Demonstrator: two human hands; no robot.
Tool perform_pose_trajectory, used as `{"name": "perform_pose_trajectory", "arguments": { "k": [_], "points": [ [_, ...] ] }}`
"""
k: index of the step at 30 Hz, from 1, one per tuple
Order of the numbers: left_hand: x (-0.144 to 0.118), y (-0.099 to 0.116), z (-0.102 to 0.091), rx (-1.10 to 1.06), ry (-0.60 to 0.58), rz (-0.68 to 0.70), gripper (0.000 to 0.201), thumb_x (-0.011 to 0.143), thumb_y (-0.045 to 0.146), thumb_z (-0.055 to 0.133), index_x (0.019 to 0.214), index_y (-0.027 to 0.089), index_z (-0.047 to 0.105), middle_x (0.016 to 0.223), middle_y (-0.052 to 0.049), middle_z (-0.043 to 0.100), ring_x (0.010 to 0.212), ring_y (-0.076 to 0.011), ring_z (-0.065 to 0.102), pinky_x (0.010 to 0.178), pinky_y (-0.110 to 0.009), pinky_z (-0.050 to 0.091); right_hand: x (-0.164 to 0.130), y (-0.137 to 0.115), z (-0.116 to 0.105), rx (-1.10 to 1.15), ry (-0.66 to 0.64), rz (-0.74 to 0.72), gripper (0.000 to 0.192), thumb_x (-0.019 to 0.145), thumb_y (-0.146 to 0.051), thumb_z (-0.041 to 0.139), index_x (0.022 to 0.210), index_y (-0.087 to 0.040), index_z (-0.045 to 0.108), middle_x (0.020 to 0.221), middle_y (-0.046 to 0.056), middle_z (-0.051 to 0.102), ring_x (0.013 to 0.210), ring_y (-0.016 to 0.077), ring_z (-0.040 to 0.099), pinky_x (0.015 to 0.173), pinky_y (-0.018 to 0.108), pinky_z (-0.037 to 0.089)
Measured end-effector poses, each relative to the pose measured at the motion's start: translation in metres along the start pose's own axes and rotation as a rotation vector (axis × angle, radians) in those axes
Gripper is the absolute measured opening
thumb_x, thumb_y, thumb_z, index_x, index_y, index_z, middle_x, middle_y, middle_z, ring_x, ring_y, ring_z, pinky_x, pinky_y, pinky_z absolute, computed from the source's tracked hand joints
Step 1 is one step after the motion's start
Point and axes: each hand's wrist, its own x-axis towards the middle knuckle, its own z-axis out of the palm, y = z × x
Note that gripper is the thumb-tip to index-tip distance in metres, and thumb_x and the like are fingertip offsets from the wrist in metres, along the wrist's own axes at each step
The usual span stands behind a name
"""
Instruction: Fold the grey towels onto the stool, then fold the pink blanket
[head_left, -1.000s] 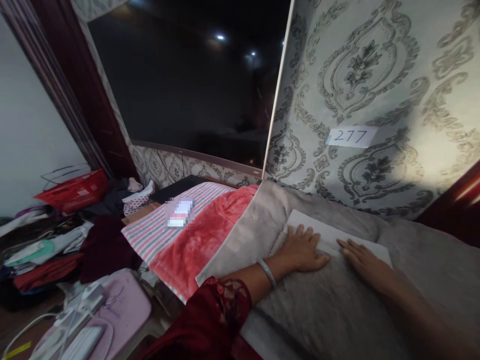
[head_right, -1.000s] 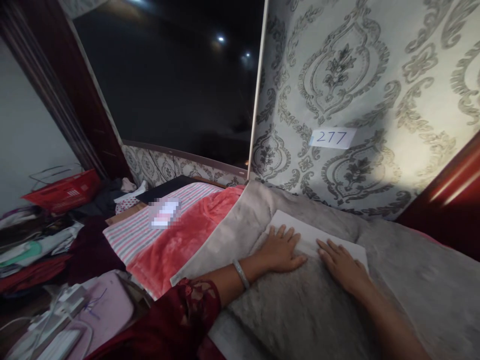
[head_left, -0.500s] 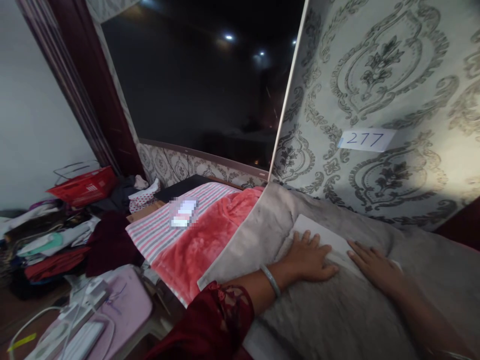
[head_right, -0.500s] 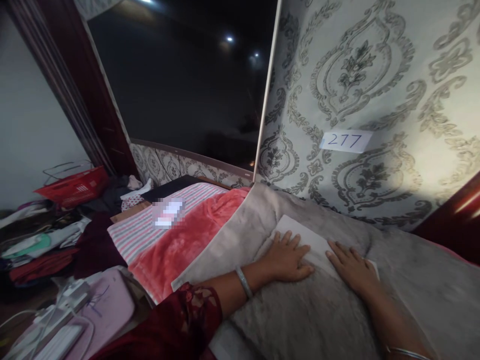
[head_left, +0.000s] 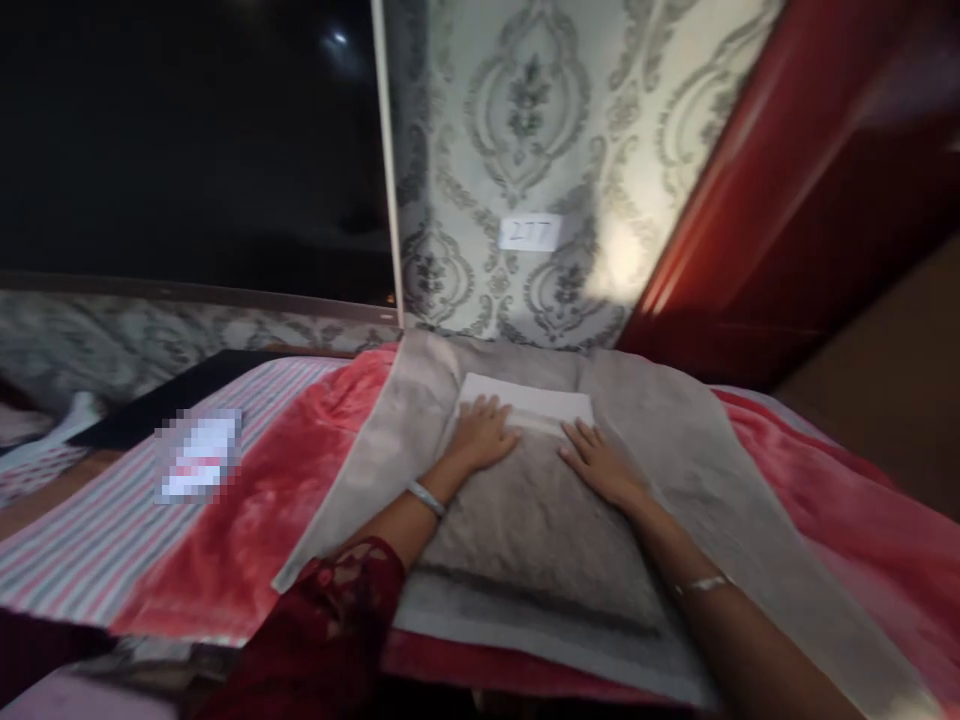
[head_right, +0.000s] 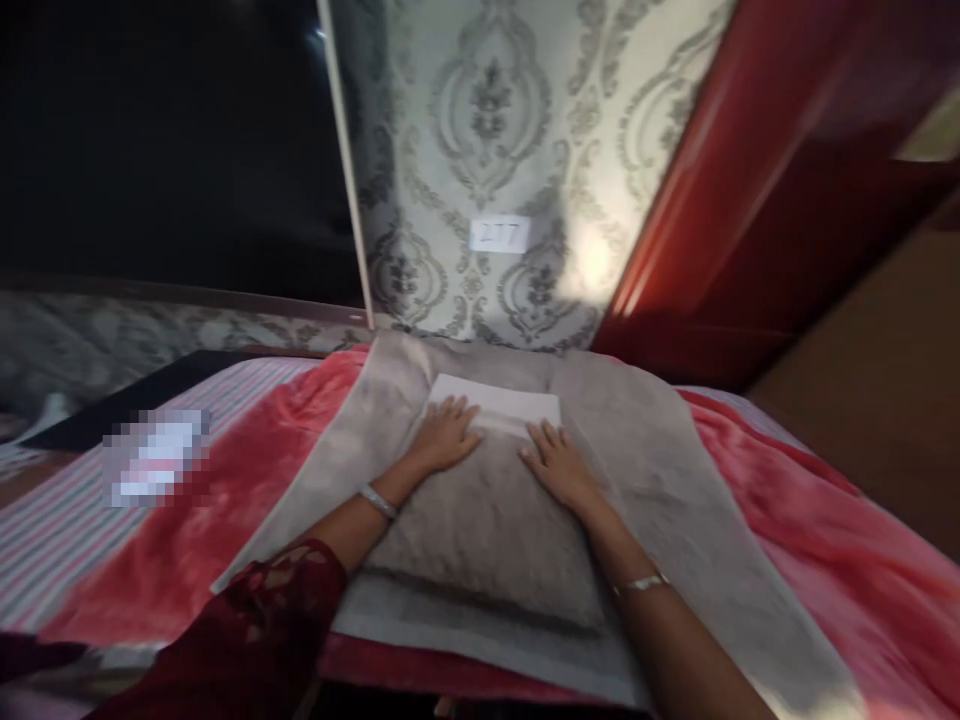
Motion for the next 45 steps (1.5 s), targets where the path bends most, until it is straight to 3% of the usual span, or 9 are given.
{"name": "perform_pose_trajectory", "arguments": {
  "k": [10,15,18,21,25,31,34,39,45],
  "points": [
    [0.011,-0.012,-0.006,0.117,-0.13,0.043,0.067,0.103,0.055,0.038,0.162,0.024,0.035,0.172,-0.013,0.023,0.16,-0.0366,0.015,0.126,-0.059,0.017,-0.034,0.023,0.003,0.29,0.089,-0.019,0.072,0.097,-0.049,0.049,0.16,-0.016,0.041,0.17,0.014,0.025,0.156,0.0319,0.027,0.129,0.049,0.021],
    [-0.022,-0.047,-0.006,0.049,-0.097,0.075,0.065,0.1,0.053,0.044,0.16,0.026,0.041,0.171,-0.012,0.028,0.159,-0.0369,0.021,0.125,-0.062,0.022,-0.064,0.035,0.01,0.437,0.131,-0.048,0.069,0.096,-0.047,0.05,0.16,-0.024,0.042,0.167,0.008,0.035,0.156,0.0283,0.029,0.13,0.052,0.018],
    [-0.049,-0.072,-0.002,-0.086,-0.035,0.082,0.066,0.098,0.052,0.047,0.155,0.02,0.047,0.17,-0.014,0.03,0.157,-0.034,0.028,0.126,-0.054,0.025,-0.082,0.032,0.016,0.641,0.226,-0.015,0.07,0.09,-0.045,0.058,0.156,-0.026,0.047,0.162,0.008,0.044,0.153,0.0295,0.036,0.13,0.053,0.019],
    [-0.073,-0.083,-0.001,-0.299,0.059,0.008,0.075,0.09,0.056,0.058,0.153,0.016,0.049,0.168,-0.016,0.033,0.155,-0.0334,0.032,0.127,-0.05,0.026,-0.099,0.017,0.019,0.887,0.327,0.07,0.08,0.082,-0.043,0.067,0.156,-0.023,0.046,0.161,0.011,0.045,0.152,0.0306,0.036,0.129,0.052,0.023],
    [-0.098,-0.071,-0.002,-0.71,0.147,-0.132,0.086,0.081,0.057,0.068,0.154,0.017,0.047,0.163,-0.014,0.044,0.153,-0.0337,0.037,0.127,-0.048,0.028,-0.123,-0.004,0.011,1.356,0.377,0.206,0.08,0.074,-0.039,0.078,0.149,-0.029,0.052,0.159,0.008,0.049,0.152,0.0282,0.037,0.127,0.051,0.028],
    [-0.114,-0.05,-0.002,-0.989,0.177,-0.224,0.086,0.077,0.051,0.072,0.153,0.018,0.049,0.167,-0.011,0.039,0.154,-0.0335,0.034,0.129,-0.047,0.024,-0.171,-0.025,0.0,1.973,0.104,0.353,0.033,0.073,-0.031,0.081,0.105,-0.024,0.072,0.114,0.006,0.077,0.128,0.0325,0.062,0.11,0.055,0.051],
    [-0.115,-0.047,-0.004,-1.088,0.176,-0.25,0.083,0.077,0.046,0.073,0.152,0.018,0.051,0.164,-0.012,0.043,0.153,-0.0333,0.037,0.127,-0.047,0.029,-0.193,-0.048,0.006,2.2,0.129,0.366,0.032,0.076,-0.029,0.08,0.106,-0.023,0.071,0.115,0.008,0.076,0.124,0.031,0.064,0.108,0.053,0.052],
    [-0.115,-0.045,-0.006,-1.132,0.205,-0.261,0.075,0.077,0.04,0.073,0.147,0.019,0.056,0.16,-0.011,0.049,0.152,-0.032,0.039,0.126,-0.045,0.031,-0.205,-0.096,0.021,2.262,0.205,0.326,0.052,0.08,-0.039,0.08,0.127,-0.026,0.061,0.134,0.009,0.067,0.132,0.0303,0.058,0.113,0.055,0.048],
    [-0.114,-0.043,-0.01,-1.152,0.228,-0.312,0.068,0.08,0.032,0.068,0.145,0.018,0.057,0.16,-0.011,0.049,0.154,-0.0292,0.036,0.127,-0.042,0.031,-0.181,-0.115,0.033,2.095,0.044,0.347,0.051,0.083,-0.044,0.073,0.128,-0.025,0.058,0.142,0.013,0.062,0.135,0.0351,0.056,0.106,0.057,0.054]
  ]
}}
